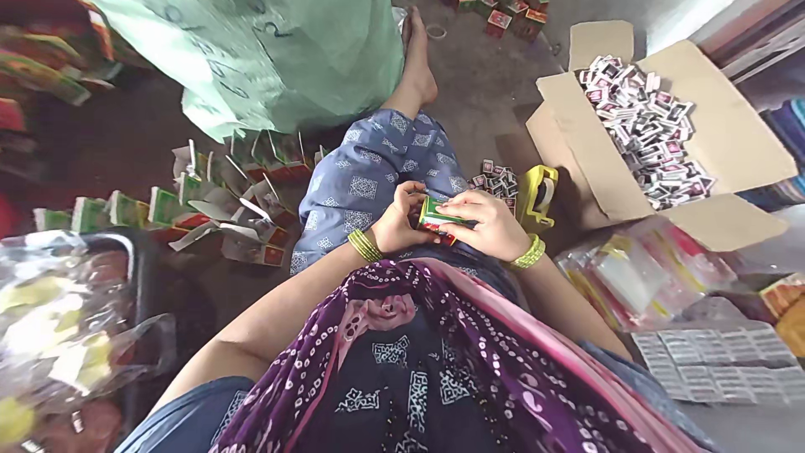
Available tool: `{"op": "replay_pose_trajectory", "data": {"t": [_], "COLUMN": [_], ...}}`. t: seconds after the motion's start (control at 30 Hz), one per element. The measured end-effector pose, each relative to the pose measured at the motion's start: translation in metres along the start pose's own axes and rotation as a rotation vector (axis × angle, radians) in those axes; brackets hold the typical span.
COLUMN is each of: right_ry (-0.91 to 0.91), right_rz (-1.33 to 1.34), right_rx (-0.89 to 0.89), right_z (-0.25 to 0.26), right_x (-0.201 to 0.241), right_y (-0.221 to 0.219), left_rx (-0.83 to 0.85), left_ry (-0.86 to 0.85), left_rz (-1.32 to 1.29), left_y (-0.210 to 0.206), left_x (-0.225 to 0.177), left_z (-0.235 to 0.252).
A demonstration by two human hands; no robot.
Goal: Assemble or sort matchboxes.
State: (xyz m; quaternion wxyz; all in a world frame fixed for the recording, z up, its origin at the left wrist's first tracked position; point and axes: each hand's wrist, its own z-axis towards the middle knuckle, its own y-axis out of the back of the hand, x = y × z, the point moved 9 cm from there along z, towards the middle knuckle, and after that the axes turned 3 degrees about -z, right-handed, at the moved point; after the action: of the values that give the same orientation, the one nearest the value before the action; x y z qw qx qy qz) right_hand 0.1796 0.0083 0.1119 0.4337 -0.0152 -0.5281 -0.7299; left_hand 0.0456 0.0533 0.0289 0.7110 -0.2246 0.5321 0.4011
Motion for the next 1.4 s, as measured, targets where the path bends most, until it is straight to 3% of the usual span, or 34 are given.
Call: {"op": "replay_pose_trajectory", "data": {"t": [0.27,0.53,0.8,0.93,1.0,1.1,1.17,1.4], "right_ry": [-0.039,0.089,0.024,0.028,-0.040,-0.150,-0.183,-0.072], "right_rz": [0.067,-0.060,-0.042,-0.045,-0.005,0.074,0.072,-0.007], "right_rx": [0.016,0.130,-0.029,-0.017,-0.042,-0.289,-0.364,-0.248], "right_z": [0.004,-0.001,-0.028,-0.031,-0.032,-0.045,-0.053,-0.047], "right_x": [0.001,0.013,0.006,0.009,-0.002,-0.018,-0.022,-0.010], "right_y": [0.003,-0.010,-0.027,-0.023,-0.016,0.001,0.000,-0.001], "left_rx": [0.033,0.003,-0.043,-0.031,-0.018,-0.031,-0.025,0.002], "left_ry": [-0.026,-0.022,0.103,0.057,-0.058,-0.131,-0.135,-0.190], "left_rz": [0.005,0.043,0.002,0.028,0.075,0.074,0.062,0.171], "left_y": [-0.002,0.001,0.003,0.000,-0.001,0.002,0.005,0.003], "left_x": [-0.004,-0.001,0.015,0.006,-0.004,-0.011,-0.009,-0.011], "left_z": [0.000,-0.002,-0.004,-0.005,-0.003,-0.002,-0.003,-0.003]}}
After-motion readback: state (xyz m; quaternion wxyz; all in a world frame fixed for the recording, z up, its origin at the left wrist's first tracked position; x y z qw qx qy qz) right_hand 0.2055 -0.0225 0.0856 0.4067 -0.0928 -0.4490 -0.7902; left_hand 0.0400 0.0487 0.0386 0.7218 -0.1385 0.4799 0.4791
